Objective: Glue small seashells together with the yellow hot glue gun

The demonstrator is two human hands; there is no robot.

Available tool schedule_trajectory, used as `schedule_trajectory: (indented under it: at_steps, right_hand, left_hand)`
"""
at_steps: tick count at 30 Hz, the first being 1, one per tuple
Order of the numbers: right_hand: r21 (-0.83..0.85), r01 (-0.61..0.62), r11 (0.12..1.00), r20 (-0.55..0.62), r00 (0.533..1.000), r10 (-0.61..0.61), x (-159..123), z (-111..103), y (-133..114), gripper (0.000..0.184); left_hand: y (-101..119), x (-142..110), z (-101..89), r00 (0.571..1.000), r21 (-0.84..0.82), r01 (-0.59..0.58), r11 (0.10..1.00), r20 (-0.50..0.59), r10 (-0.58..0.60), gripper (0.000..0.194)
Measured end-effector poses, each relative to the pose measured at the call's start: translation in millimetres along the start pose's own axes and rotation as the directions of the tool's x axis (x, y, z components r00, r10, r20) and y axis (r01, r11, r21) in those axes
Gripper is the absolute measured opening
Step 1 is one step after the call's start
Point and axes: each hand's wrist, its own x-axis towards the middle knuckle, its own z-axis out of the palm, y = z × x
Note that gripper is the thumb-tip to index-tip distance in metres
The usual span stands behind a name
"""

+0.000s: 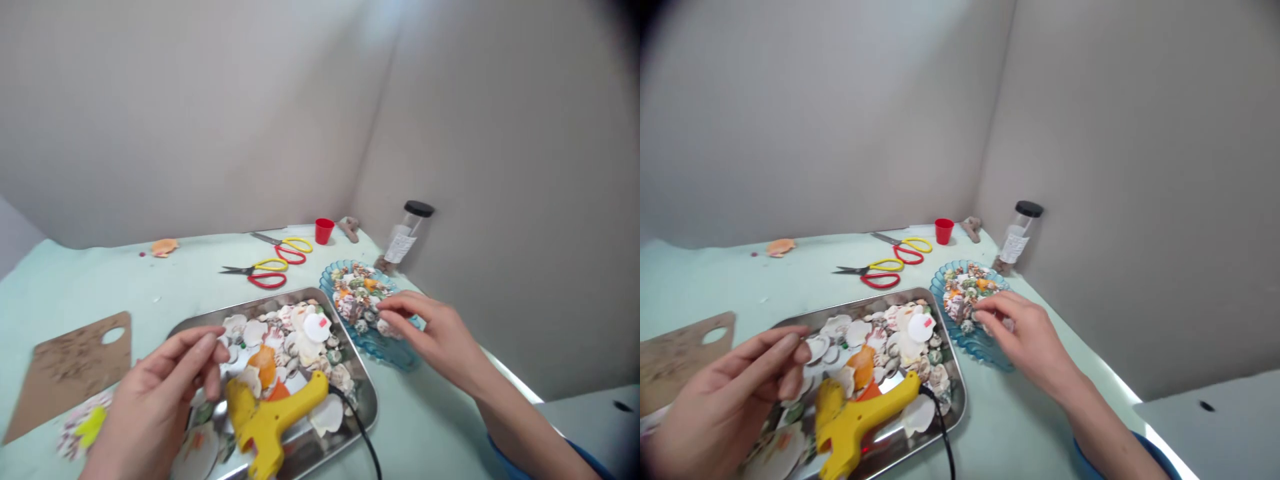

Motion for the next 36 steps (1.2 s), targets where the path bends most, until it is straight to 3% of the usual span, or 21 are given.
schedule_trajectory:
  at_steps: [2,5,8,13,17,19,21,23,25,27,29,32,34,36]
  right_hand:
    - [0.059,0.222,0.973,0.131,0.965,-0.228,-3.6,9.5,-23.7,0.015]
    - [0.067,0.428,0.901,0.329,0.843,-0.425,-8.5,28.0,-57.1,0.016]
    - [0.063,0.502,0.862,0.471,0.747,-0.469,-11.6,49.3,-77.4,0.020]
    - [0.104,0.487,0.867,0.549,0.699,-0.458,-11.7,73.0,-79.9,0.029]
    - [0.199,0.446,0.873,0.509,0.714,-0.481,-8.6,72.5,-71.5,0.027]
    - [0.231,0.443,0.866,0.428,0.754,-0.499,-7.2,69.6,-66.0,0.026]
    - [0.241,0.371,0.897,0.353,0.827,-0.437,-6.3,67.7,-59.4,0.024]
    - [0.282,0.160,0.946,0.351,0.900,-0.257,-5.8,67.7,-52.1,0.024]
    - [0.408,-0.149,0.901,0.390,0.920,-0.024,-5.1,69.0,-46.1,0.031]
    - [0.593,-0.391,0.704,0.434,0.892,0.130,-4.0,69.9,-44.0,0.034]
    - [0.735,-0.500,0.459,0.476,0.862,0.177,-2.5,69.1,-47.3,0.026]
    - [0.822,-0.547,0.155,0.532,0.837,0.132,-1.5,66.7,-58.3,0.019]
    - [0.856,-0.516,0.004,0.512,0.850,0.123,-2.3,66.9,-64.4,0.020]
    - [0.866,-0.498,-0.048,0.500,0.858,0.121,-4.0,68.7,-66.7,0.024]
  left_hand:
    - [2.3,-1.2,1.6,0.999,0.014,-0.037,0.999,0.039,0.037,0.024]
    - [4.9,-2.8,1.8,0.997,0.011,-0.061,0.998,0.051,0.061,0.021]
    - [7.2,-3.4,0.8,0.994,-0.005,-0.094,0.996,0.060,0.094,0.020]
    - [10.6,0.6,-4.4,0.986,-0.002,-0.160,0.987,0.046,0.160,0.019]
    - [12.3,5.8,-10.5,0.979,0.022,-0.201,0.979,0.037,0.200,0.018]
    - [13.2,8.4,-12.8,0.976,0.052,-0.214,0.975,0.038,0.212,0.018]
    - [14.6,10.9,-14.9,0.975,0.110,-0.219,0.970,0.054,0.214,0.017]
    - [17.4,12.5,-17.1,0.975,0.202,-0.219,0.955,0.076,0.208,0.016]
    - [22.3,12.6,-20.2,0.974,0.345,-0.226,0.911,0.102,0.203,0.014]
    - [29.6,10.9,-24.0,0.958,0.557,-0.288,0.779,0.164,0.236,0.012]
    - [37.5,8.3,-27.7,0.907,0.756,-0.413,0.508,0.291,0.304,0.011]
    - [43.1,5.0,-30.3,0.807,0.838,-0.542,0.071,0.495,0.322,0.016]
    - [39.5,3.7,-28.6,0.773,0.809,-0.581,-0.083,0.582,0.252,0.019]
    - [32.4,2.0,-24.3,0.733,0.753,-0.639,-0.157,0.658,0.173,0.018]
